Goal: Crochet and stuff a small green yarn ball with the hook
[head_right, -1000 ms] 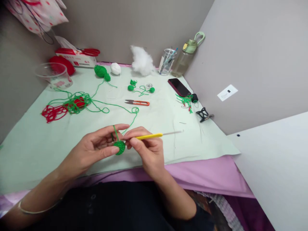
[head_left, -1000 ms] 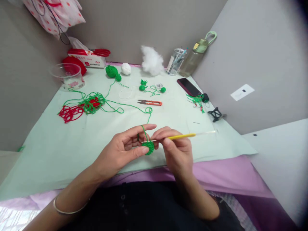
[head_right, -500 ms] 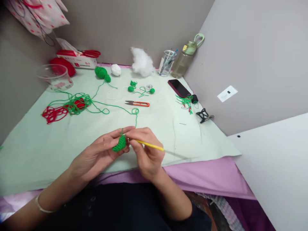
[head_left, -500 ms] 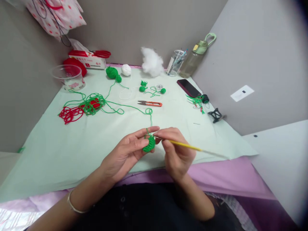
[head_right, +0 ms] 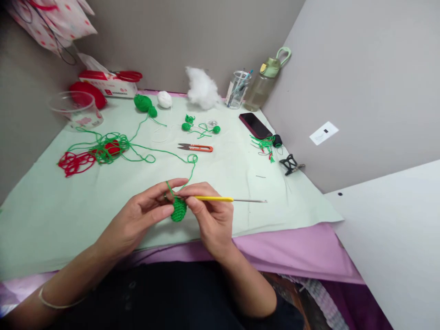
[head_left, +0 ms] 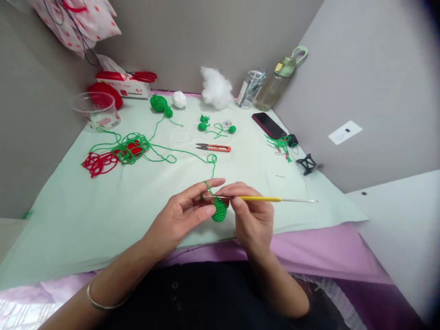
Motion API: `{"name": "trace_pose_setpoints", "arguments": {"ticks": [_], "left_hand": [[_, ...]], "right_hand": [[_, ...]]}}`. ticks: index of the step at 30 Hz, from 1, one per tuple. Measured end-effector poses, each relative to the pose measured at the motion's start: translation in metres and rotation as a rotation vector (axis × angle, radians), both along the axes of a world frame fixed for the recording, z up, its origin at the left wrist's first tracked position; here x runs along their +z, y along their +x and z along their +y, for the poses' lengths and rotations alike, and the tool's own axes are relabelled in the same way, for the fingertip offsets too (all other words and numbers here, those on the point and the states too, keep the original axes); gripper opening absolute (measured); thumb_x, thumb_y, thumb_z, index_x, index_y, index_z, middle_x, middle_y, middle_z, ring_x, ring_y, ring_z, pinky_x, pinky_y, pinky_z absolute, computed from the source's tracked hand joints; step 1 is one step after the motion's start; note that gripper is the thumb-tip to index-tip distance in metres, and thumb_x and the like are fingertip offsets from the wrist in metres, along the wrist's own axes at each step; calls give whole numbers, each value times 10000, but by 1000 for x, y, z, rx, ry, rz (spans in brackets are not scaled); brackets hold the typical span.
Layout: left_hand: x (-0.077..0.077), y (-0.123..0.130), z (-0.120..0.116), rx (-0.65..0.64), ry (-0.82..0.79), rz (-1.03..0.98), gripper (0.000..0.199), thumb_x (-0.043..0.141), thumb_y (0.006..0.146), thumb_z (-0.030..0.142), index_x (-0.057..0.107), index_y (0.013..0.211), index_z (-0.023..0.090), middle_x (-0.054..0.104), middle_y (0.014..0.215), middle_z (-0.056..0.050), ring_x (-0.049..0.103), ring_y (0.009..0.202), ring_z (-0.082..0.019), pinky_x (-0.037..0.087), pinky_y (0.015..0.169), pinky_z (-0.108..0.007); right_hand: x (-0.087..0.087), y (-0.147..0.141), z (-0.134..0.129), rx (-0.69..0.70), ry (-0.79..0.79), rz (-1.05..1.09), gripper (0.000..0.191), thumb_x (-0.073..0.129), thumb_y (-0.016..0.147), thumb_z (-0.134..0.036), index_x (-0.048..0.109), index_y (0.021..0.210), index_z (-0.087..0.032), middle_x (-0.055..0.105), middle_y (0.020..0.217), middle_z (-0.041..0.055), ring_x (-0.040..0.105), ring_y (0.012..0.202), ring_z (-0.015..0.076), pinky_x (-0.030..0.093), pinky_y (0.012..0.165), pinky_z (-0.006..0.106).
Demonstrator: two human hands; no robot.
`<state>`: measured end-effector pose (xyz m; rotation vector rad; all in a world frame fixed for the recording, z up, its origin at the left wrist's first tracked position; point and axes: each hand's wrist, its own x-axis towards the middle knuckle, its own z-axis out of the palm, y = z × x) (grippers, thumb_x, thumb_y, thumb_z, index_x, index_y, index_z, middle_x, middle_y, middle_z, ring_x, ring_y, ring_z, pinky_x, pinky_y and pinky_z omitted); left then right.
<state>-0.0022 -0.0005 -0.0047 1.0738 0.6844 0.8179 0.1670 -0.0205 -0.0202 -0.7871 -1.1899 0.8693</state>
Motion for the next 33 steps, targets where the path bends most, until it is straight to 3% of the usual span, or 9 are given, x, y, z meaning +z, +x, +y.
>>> {"name": "trace_pose_setpoints", "arguments": {"ticks": [7,11,17,27,33], "left_hand": [[8,-5,3,33,-17,38,520,820,823,269,691,1326,310,599,924,2,606,882,-142,517,775,-240],[12,-4,3,66,28,88,518,819,804,231,702,1307,266,599,905,2,611,900,-145,529,887,-278],[17,-5,2,70,135,189,466,756,855,219,682,1313,265,608,912,11,625,939,-143,507,982,-299],[18,-4,-3,137,305,344,445,699,870,170,672,1308,248,616,876,18,619,902,-136,503,919,-270],[11,-3,0,214,648,522,410,629,907,141,675,1299,251,614,903,-12,632,908,-169,514,896,-303]], "right_hand": [[5,4,6,102,-179,166,171,695,930,-377,712,871,-218,700,792,19,588,646,130,498,621,273],[8,3,8,135,-183,164,198,670,944,-399,673,865,-217,690,774,14,565,624,129,496,623,280],[4,9,5,168,-99,82,156,614,992,-346,698,930,-231,699,802,23,633,748,162,523,675,307],[16,15,-3,127,122,-280,186,532,1026,-205,712,1056,-241,730,940,53,676,882,189,554,779,369],[16,15,-8,-16,350,-816,228,549,977,-122,670,1127,-243,739,1019,93,682,904,207,582,751,366]]}}
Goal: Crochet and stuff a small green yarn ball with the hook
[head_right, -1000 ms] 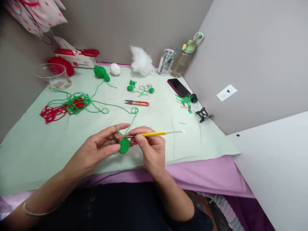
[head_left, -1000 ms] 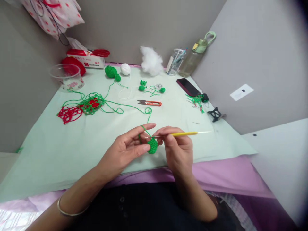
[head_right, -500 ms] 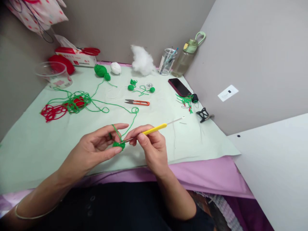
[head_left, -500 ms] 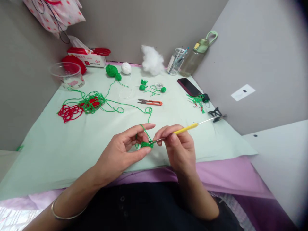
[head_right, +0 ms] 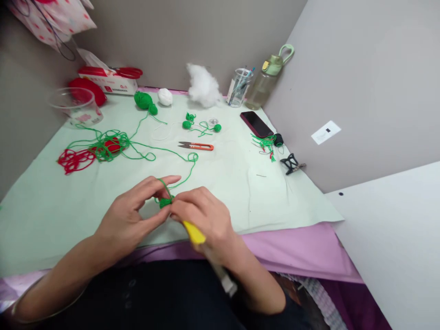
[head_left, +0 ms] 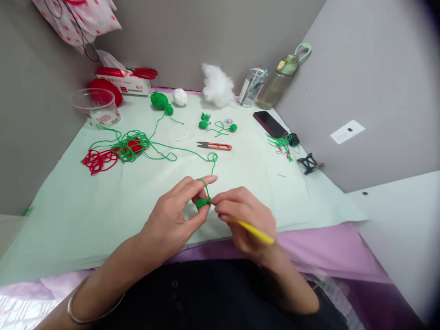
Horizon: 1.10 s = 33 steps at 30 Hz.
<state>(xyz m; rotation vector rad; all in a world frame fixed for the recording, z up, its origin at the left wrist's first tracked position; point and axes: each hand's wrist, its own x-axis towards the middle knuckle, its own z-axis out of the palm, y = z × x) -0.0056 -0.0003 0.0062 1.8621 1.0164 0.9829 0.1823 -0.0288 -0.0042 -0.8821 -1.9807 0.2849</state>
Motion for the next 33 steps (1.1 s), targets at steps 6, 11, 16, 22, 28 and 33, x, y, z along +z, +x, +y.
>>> {"name": "trace_pose_setpoints", "arguments": {"ticks": [6,11,16,22,28,33], "left_hand": [[-4,3,-3,56,112,27,384,584,957,165,640,1335,197,601,968,-43,605,892,-153,524,896,-292],[2,2,-8,53,-169,-175,380,622,959,238,647,1337,217,610,970,-30,622,922,-150,533,901,-279],[1,6,-8,79,-243,-255,418,662,924,221,657,1342,235,591,958,-19,605,930,-152,531,930,-282],[-5,5,-4,111,-29,-114,378,632,914,161,699,1277,245,617,950,-29,614,917,-167,518,959,-308],[-8,9,-2,93,-262,-262,442,666,895,202,664,1336,228,609,956,-22,614,912,-161,540,917,-300],[-3,9,-4,30,-486,-487,482,737,886,223,651,1359,249,602,936,9,606,908,-118,515,897,-224]], "right_hand": [[-20,-13,-2,-197,308,-119,293,626,903,-75,686,1102,-281,752,1091,110,709,983,236,623,750,389],[-23,-16,-3,-98,116,258,312,569,945,-102,695,1151,-301,757,1084,87,727,941,231,622,719,380],[-20,-18,-6,-98,20,284,326,581,952,-105,701,1175,-311,750,1098,83,726,963,229,608,752,375],[-19,-15,-1,-49,30,230,289,533,976,-94,685,1152,-265,747,1070,99,721,940,211,614,738,362],[-25,-20,5,-230,356,-26,261,628,920,-60,702,1112,-221,742,1093,116,707,998,223,625,759,354],[-31,-21,5,-299,406,12,295,624,935,-75,709,1157,-251,714,1077,80,690,972,214,631,763,353]]}}
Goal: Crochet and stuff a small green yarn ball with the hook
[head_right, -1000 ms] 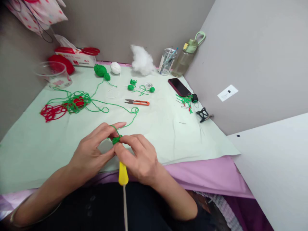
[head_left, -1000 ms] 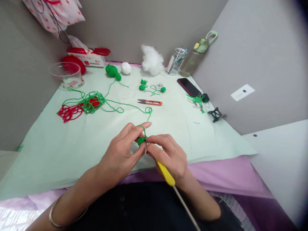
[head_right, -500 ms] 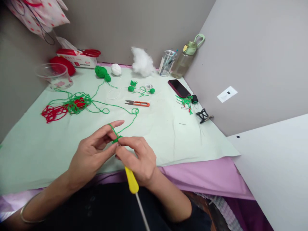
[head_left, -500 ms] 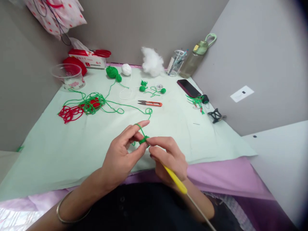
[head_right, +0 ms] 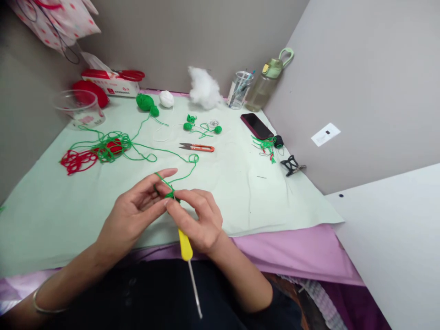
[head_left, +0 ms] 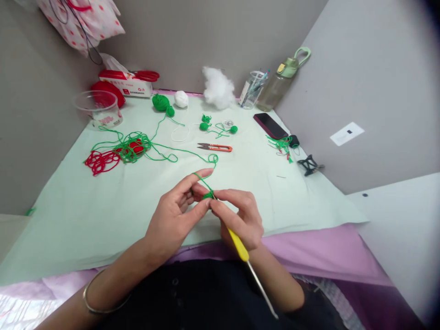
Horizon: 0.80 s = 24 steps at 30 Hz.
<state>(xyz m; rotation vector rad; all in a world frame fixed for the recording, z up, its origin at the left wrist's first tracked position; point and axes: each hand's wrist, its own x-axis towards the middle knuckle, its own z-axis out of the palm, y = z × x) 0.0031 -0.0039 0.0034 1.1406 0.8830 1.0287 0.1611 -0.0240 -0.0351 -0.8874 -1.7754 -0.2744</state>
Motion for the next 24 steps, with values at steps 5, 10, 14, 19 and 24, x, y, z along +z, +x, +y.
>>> {"name": "trace_pose_setpoints", "arguments": {"ticks": [5,10,14,19,24], "left_hand": [[3,-4,6,-181,-328,-283,531,792,845,270,664,1360,246,580,902,11,562,819,-95,499,802,-199],[3,-6,9,-188,-254,-220,605,857,773,240,671,1349,235,594,839,23,577,796,-113,497,798,-228],[1,0,2,42,-103,-131,652,876,747,162,668,1354,277,603,831,42,590,842,-109,484,858,-212],[-3,4,1,-137,-413,-354,517,841,807,279,708,1304,231,634,901,-1,590,833,-109,494,838,-219],[-3,-2,8,-179,-340,-290,499,811,820,256,699,1306,238,619,939,-15,566,887,-125,469,848,-222]], "right_hand": [[6,5,-2,61,-21,6,402,659,899,-33,715,1238,-241,725,1070,79,695,981,217,634,783,339],[21,9,2,337,-286,298,272,590,989,-155,733,1191,-266,744,1033,76,728,904,200,627,713,342],[14,8,-1,117,-146,67,342,651,930,-86,733,1199,-280,731,1043,82,698,941,218,625,748,361],[-1,6,-2,28,19,59,409,661,909,-69,730,1220,-326,740,1084,38,684,990,216,623,779,344],[13,10,4,359,-334,428,272,606,982,-149,748,1166,-290,757,1016,49,707,924,200,598,753,361]]}}
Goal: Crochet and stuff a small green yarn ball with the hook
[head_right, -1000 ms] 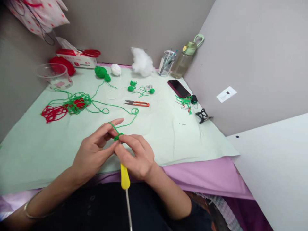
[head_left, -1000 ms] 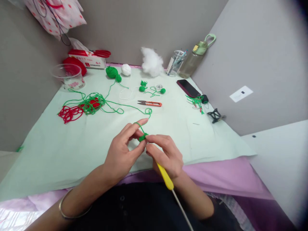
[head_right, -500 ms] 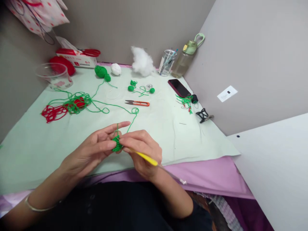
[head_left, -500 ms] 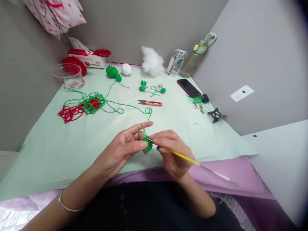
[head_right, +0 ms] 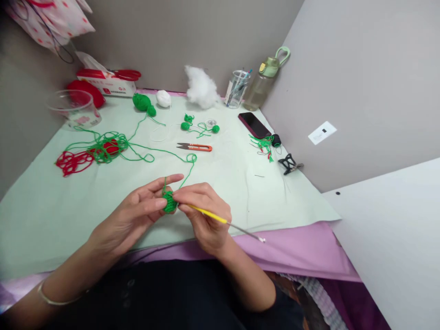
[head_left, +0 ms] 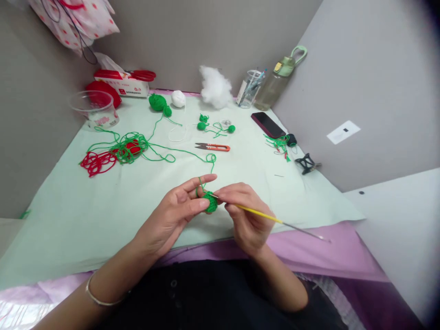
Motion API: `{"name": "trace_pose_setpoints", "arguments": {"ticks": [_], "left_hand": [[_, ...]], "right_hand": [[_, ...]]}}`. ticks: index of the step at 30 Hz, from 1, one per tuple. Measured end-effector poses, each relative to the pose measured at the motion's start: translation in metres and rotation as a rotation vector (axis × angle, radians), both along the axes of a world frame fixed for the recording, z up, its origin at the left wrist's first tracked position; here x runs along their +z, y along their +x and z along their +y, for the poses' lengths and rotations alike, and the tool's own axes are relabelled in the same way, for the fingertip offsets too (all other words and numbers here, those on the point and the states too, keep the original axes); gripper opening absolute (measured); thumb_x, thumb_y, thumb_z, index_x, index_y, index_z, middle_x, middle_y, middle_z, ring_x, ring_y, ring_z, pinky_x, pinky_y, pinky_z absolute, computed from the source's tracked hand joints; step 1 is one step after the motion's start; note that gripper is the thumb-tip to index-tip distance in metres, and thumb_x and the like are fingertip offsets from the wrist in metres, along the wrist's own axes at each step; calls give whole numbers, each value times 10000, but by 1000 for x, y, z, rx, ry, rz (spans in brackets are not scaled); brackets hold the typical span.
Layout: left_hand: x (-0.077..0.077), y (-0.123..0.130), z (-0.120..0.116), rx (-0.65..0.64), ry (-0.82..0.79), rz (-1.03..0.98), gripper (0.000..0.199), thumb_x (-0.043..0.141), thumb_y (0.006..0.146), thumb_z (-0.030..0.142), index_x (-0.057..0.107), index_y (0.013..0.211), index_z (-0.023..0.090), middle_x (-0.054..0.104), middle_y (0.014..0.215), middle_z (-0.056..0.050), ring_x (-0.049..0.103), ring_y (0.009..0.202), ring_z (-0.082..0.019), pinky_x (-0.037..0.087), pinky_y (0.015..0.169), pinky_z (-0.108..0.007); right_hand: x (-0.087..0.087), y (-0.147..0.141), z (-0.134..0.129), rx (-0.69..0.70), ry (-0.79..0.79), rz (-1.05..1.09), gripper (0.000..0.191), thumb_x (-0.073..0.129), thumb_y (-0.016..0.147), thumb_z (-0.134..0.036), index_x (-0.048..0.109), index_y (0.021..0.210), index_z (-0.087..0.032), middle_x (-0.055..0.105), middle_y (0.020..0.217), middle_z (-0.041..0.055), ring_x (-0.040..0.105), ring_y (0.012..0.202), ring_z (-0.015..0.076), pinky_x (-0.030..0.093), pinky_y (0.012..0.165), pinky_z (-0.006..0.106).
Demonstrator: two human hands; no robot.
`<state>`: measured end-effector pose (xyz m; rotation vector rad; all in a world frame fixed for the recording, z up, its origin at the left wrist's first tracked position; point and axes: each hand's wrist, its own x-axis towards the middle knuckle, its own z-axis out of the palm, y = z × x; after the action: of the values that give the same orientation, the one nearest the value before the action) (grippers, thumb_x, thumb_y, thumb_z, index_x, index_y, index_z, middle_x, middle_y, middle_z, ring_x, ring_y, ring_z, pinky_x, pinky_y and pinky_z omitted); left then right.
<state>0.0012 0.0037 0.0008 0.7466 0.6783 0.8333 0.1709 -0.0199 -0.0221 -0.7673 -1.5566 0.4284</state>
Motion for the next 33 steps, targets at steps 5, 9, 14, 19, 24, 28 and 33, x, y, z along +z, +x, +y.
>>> {"name": "trace_pose_setpoints", "arguments": {"ticks": [5,9,14,19,24,28,33], "left_hand": [[2,-7,0,-26,275,209,452,734,870,213,667,1312,285,554,920,11,546,898,-129,446,884,-248],[3,-13,2,-131,444,332,396,628,887,138,653,1252,291,516,914,19,532,869,-134,441,881,-282],[11,-19,3,-226,544,454,393,570,835,91,632,1182,264,550,970,-1,554,940,-173,448,851,-302],[20,-21,3,-223,663,615,412,561,781,80,642,1146,253,579,939,-2,591,939,-197,451,834,-309],[23,-28,6,-219,846,745,349,574,750,60,685,1021,251,614,882,17,602,842,-178,448,786,-277],[23,-34,5,-264,732,687,337,610,773,69,721,1028,258,664,967,0,611,887,-191,457,774,-269],[15,-25,-2,-224,466,391,381,641,894,164,700,1244,303,628,992,-7,637,975,-179,482,917,-281]], "right_hand": [[6,4,-3,99,-190,207,204,606,989,-174,776,1069,-250,741,916,45,704,810,174,582,719,340],[5,6,-5,201,-350,350,164,629,984,-218,788,1022,-237,718,865,36,698,723,151,586,671,314],[5,9,-7,267,-467,414,143,656,969,-243,797,993,-234,722,839,27,698,689,138,593,665,297],[6,8,-9,270,-471,406,128,680,948,-245,803,973,-221,737,819,33,693,662,149,599,638,309],[7,11,-10,267,-474,401,127,684,943,-213,807,973,-213,732,818,34,698,661,147,596,622,301],[12,14,-9,307,-498,411,113,691,936,-213,802,949,-205,727,804,35,694,635,145,587,569,284],[10,9,-6,370,-454,436,118,673,953,-264,782,947,-218,734,828,41,676,670,150,565,577,287]]}}
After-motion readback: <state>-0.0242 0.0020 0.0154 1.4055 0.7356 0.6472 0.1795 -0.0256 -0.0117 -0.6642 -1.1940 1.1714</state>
